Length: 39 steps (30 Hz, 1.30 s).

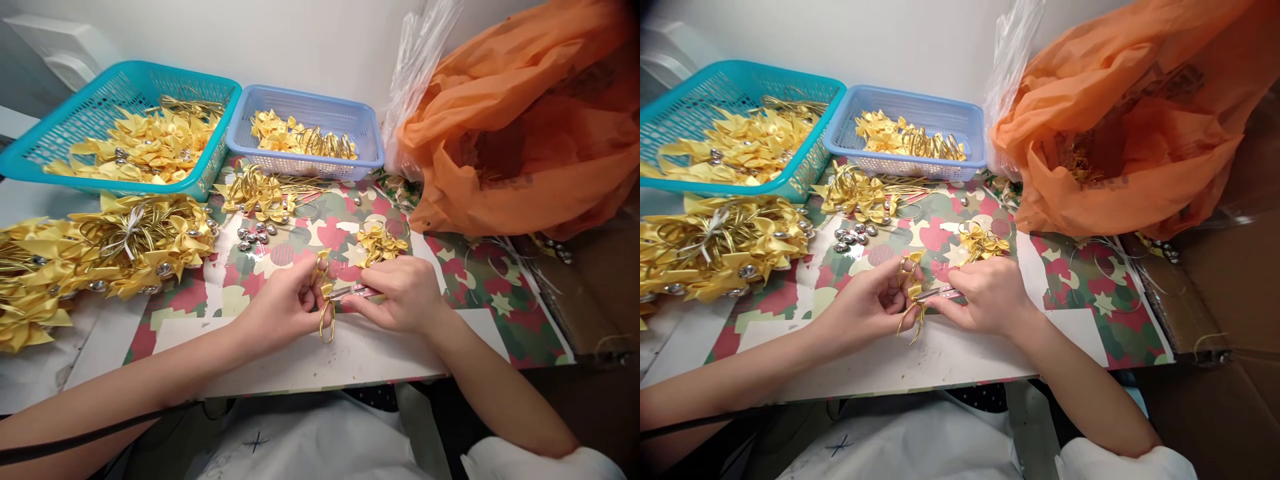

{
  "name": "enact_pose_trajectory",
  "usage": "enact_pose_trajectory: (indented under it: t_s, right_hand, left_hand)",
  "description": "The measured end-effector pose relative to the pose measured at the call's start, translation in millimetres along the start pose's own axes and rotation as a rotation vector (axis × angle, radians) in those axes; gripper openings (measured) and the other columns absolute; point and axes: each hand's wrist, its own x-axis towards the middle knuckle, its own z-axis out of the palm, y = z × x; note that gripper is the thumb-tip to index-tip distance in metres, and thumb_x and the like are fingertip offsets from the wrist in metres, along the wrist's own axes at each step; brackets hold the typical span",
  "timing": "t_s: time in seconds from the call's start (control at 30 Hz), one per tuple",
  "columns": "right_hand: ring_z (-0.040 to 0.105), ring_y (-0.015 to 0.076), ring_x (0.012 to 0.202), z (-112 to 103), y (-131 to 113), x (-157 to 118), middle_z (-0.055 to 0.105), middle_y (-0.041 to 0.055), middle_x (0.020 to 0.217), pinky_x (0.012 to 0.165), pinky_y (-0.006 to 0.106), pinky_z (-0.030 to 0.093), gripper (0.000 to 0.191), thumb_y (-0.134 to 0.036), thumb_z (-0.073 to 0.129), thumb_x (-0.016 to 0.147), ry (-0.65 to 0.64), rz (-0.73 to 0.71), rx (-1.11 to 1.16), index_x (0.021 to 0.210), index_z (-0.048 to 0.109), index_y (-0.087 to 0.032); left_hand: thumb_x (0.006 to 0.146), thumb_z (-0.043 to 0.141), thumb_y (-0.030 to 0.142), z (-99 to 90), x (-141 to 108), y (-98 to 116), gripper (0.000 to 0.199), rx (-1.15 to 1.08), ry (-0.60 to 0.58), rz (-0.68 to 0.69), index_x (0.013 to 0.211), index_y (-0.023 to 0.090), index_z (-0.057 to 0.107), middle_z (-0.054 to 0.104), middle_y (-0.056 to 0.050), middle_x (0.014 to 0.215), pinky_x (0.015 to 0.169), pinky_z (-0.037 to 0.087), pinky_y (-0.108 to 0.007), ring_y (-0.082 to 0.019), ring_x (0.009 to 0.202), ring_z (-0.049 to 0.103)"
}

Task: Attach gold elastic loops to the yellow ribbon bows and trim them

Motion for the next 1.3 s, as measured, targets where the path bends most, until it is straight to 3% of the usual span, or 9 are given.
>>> enact_pose_trajectory:
  t_s: [0.67, 0.8, 1.03, 1.3]
  right_hand:
    - [0.044, 0.0079, 0.043, 4.5, -2.5, -1.5, 0.051, -0.0035, 0.042, 0.051, 0.025, 0.025, 0.053, -0.051, 0.058, 0.090, 0.009, 0.030, 0.026, 0.049, 0.049, -0.017]
    - [0.041, 0.0081, 0.043, 2.3, 0.0, -0.5, 0.048, -0.0032, 0.043, 0.050, 0.025, 0.024, 0.055, -0.053, 0.053, 0.092, 0.010, 0.100, 0.055, 0.050, 0.048, -0.017]
    - [0.036, 0.0078, 0.045, -2.4, 9.3, 0.5, 0.046, -0.0029, 0.046, 0.049, 0.025, 0.021, 0.057, -0.056, 0.045, 0.093, -0.017, 0.234, 0.150, 0.051, 0.047, -0.017]
    - [0.039, 0.0088, 0.047, -4.8, 10.9, -0.8, 0.045, -0.0028, 0.049, 0.051, 0.026, 0.024, 0.058, -0.059, 0.044, 0.094, -0.044, 0.240, 0.208, 0.054, 0.051, -0.018]
  left_hand:
    - [0.073, 0.066, 0.014, 0.4, 0.4, -1.4, 0.026, 0.012, 0.003, -0.018, 0.092, 0.019, 0.049, 0.043, 0.011, 0.061, 0.044, 0.028, -0.019, -0.005, 0.049, 0.033]
    - [0.074, 0.067, 0.015, -0.2, 1.5, 0.0, 0.027, -0.092, 0.007, -0.036, 0.092, 0.020, 0.047, 0.044, 0.010, 0.063, 0.045, 0.029, -0.019, -0.005, 0.049, 0.033]
    - [0.081, 0.070, 0.031, -5.0, 2.2, 1.0, 0.028, -0.239, -0.003, -0.060, 0.094, 0.020, 0.048, 0.046, 0.007, 0.070, 0.050, 0.033, -0.020, -0.005, 0.053, 0.037]
    - [0.084, 0.068, 0.029, -3.5, 1.0, 1.1, 0.023, -0.154, 0.028, 0.002, 0.095, 0.021, 0.049, 0.041, 0.008, 0.068, 0.049, 0.031, -0.021, -0.006, 0.051, 0.034]
